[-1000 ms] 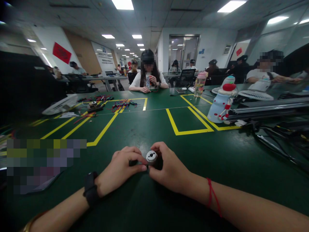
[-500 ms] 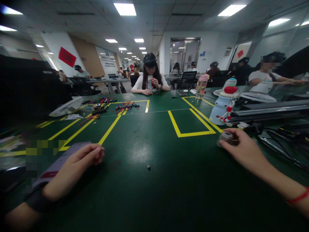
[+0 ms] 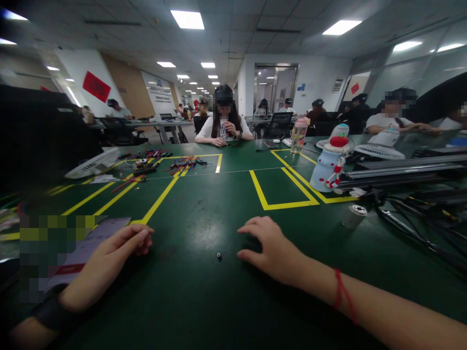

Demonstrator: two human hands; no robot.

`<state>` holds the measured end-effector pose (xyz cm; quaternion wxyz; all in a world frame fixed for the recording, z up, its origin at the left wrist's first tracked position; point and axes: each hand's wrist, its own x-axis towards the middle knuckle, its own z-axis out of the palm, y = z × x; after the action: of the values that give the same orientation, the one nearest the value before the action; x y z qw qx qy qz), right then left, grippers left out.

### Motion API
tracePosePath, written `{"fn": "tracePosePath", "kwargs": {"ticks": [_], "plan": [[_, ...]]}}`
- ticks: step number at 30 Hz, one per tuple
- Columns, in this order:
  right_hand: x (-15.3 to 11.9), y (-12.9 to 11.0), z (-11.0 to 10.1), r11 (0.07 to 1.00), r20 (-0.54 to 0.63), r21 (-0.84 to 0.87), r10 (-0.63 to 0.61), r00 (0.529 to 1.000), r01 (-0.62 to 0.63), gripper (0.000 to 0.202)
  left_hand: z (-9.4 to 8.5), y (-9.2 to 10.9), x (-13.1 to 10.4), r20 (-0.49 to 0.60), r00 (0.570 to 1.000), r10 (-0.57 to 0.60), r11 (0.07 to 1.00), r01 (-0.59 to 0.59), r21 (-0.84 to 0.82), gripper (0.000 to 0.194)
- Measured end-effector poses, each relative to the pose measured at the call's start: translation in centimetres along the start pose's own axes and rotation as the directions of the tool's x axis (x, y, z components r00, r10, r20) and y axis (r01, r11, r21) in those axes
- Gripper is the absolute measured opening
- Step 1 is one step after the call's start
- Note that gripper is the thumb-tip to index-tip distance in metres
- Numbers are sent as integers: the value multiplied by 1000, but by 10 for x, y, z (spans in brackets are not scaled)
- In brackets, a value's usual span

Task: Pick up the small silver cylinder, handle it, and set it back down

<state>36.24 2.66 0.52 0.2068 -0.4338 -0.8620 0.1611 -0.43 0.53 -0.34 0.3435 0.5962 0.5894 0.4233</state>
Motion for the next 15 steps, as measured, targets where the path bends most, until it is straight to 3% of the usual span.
{"fn": "tracePosePath", "kwargs": {"ticks": [2, 4, 6, 9, 11, 13, 15], "plan": [[18, -23, 20, 993, 56, 112, -46, 997, 39, 42, 0, 0, -1, 9, 1000, -11, 1000, 10, 14, 24], [27, -32, 28, 987, 74, 151, -62, 995, 50, 27, 0, 0, -1, 16, 1000, -16, 1000, 16, 25, 24], [24, -26, 18, 986, 55, 164, -38, 998, 28, 21, 1, 1, -2, 22, 1000, -22, 999, 21, 30, 24], [4, 4, -22, 990, -113, 89, 123, 986, -113, 26, 1, 2, -2, 26, 999, -24, 999, 23, 44, 25], [-17, 33, -58, 961, -312, -27, 254, 915, -276, 29, 2, 3, -1, 29, 999, -23, 998, 21, 59, 25], [-41, 63, -92, 873, -496, -133, 350, 794, -468, 30, 2, 3, -1, 35, 999, -23, 997, 20, 79, 26], [-64, 90, -117, 740, -585, -177, 450, 674, -649, 30, 2, 3, -1, 37, 999, -22, 995, 19, 97, 25]]}}
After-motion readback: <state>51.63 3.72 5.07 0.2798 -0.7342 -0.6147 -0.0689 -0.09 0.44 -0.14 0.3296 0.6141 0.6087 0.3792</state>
